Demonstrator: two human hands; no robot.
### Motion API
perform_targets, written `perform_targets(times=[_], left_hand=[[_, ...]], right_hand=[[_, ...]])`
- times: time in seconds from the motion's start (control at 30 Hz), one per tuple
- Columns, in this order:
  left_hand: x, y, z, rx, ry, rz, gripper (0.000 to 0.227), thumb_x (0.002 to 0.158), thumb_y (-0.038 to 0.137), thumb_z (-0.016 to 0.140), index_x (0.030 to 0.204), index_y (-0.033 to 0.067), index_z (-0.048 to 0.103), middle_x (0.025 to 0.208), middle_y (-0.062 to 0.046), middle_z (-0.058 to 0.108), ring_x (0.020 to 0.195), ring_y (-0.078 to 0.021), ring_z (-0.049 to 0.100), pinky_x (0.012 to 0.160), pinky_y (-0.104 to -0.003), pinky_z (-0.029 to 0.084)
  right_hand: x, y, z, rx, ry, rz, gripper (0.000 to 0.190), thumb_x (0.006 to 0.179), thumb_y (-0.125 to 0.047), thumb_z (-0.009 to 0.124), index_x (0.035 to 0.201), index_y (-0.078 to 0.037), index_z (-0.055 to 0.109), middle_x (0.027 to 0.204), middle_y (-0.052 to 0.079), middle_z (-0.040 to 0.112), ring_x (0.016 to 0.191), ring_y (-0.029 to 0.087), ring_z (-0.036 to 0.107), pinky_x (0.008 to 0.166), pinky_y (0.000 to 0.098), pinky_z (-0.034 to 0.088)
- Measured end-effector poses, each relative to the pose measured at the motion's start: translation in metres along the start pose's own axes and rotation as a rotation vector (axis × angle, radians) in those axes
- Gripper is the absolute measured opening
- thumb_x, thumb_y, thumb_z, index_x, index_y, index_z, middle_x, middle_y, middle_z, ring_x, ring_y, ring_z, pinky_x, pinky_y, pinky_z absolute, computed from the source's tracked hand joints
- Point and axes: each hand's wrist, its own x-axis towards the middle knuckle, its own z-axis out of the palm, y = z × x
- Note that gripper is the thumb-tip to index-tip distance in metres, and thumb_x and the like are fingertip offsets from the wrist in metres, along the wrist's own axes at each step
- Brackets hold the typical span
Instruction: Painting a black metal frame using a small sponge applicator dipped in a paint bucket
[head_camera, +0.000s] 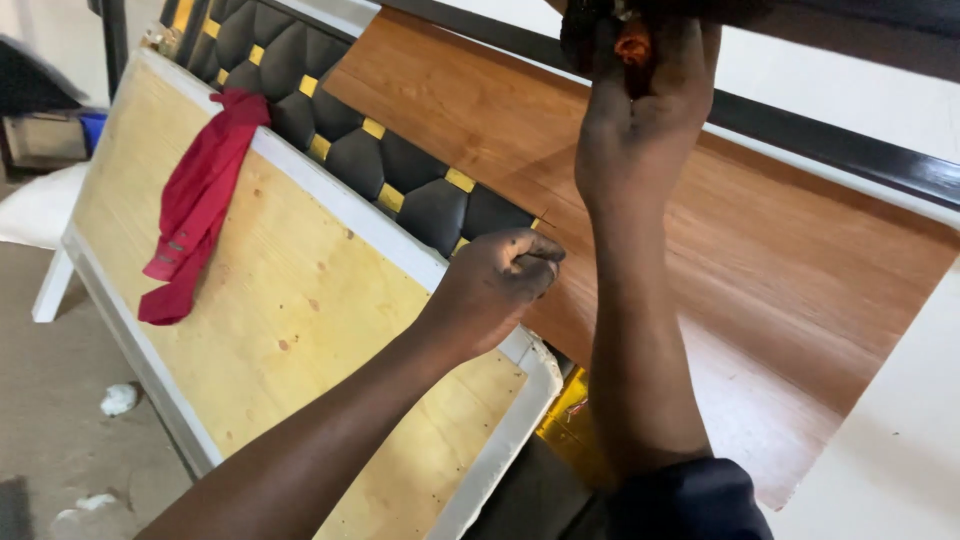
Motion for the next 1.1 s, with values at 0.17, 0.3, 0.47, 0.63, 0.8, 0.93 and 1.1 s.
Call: perform_targets(times=[0.17,0.3,0.47,0.63,0.8,0.93,1.1], left_hand=[[0.011,-0.021,0.011,0.036,-0.059,0.109,0.051,0.084,0.035,0.058,0.122,0.0035,0.071,0.124,-0.010,0.078,0.121,-0.0202,0.073,0.098,-0.032,0.056],[0.017,-0.016,0.010,0.068,-0.075,0.177,0.054,0.082,0.035,0.053,0.122,0.0036,0.071,0.124,-0.011,0.077,0.119,-0.0208,0.072,0.094,-0.034,0.057],[0.027,-0.008,0.012,0.140,-0.072,0.180,0.040,0.092,0.023,0.055,0.121,0.0009,0.071,0.106,-0.027,0.073,0.103,-0.0473,0.073,0.082,-0.054,0.060],[0.042,-0.014,0.020,0.201,-0.094,0.113,0.044,0.092,0.027,0.052,0.126,0.0038,0.069,0.114,-0.024,0.072,0.110,-0.0441,0.071,0.086,-0.053,0.060],[0.051,-0.020,0.032,0.217,-0.143,0.075,0.045,0.091,0.031,0.052,0.124,0.0074,0.071,0.116,-0.021,0.073,0.111,-0.0411,0.071,0.086,-0.052,0.060],[0.048,-0.027,0.036,0.155,-0.114,0.075,0.045,0.087,0.030,0.053,0.121,0.0069,0.072,0.118,-0.014,0.076,0.109,-0.0275,0.074,0.087,-0.040,0.058],[0.056,-0.026,0.050,0.132,-0.061,0.104,0.045,0.080,0.030,0.052,0.113,0.0108,0.077,0.117,-0.002,0.081,0.110,-0.0135,0.075,0.092,-0.029,0.055]], right_hand=[[-0.005,0.052,-0.014,-0.196,0.080,-0.227,0.054,0.060,0.015,0.033,0.105,0.003,0.061,0.099,0.012,0.048,0.093,0.031,0.052,0.081,0.0360,0.046],[-0.020,0.168,-0.060,-0.227,0.091,-0.108,0.048,0.072,0.016,0.042,0.110,0.000,0.068,0.101,0.011,0.053,0.091,0.031,0.061,0.082,0.0371,0.053],[-0.017,0.289,-0.110,-0.677,-0.032,0.331,0.028,0.088,0.008,0.059,0.108,-0.003,0.076,0.087,0.014,0.070,0.083,0.031,0.073,0.069,0.0407,0.059],[0.005,0.315,-0.117,-1.087,-0.204,0.209,0.014,0.089,-0.003,0.067,0.095,-0.010,0.078,0.075,0.007,0.063,0.071,0.027,0.070,0.060,0.0354,0.058],[0.014,0.300,-0.137,-1.248,-0.436,0.238,0.015,0.097,-0.019,0.071,0.086,-0.011,0.078,0.068,0.007,0.061,0.066,0.028,0.069,0.056,0.0372,0.056],[0.022,0.311,-0.182,-1.353,-0.495,0.210,0.010,0.092,-0.014,0.069,0.088,-0.012,0.078,0.077,0.009,0.068,0.066,0.030,0.068,0.052,0.0408,0.055],[0.025,0.324,-0.153,-1.202,-0.427,0.315,0.008,0.088,-0.011,0.070,0.087,-0.004,0.072,0.085,0.017,0.072,0.069,0.036,0.067,0.051,0.0473,0.051]])
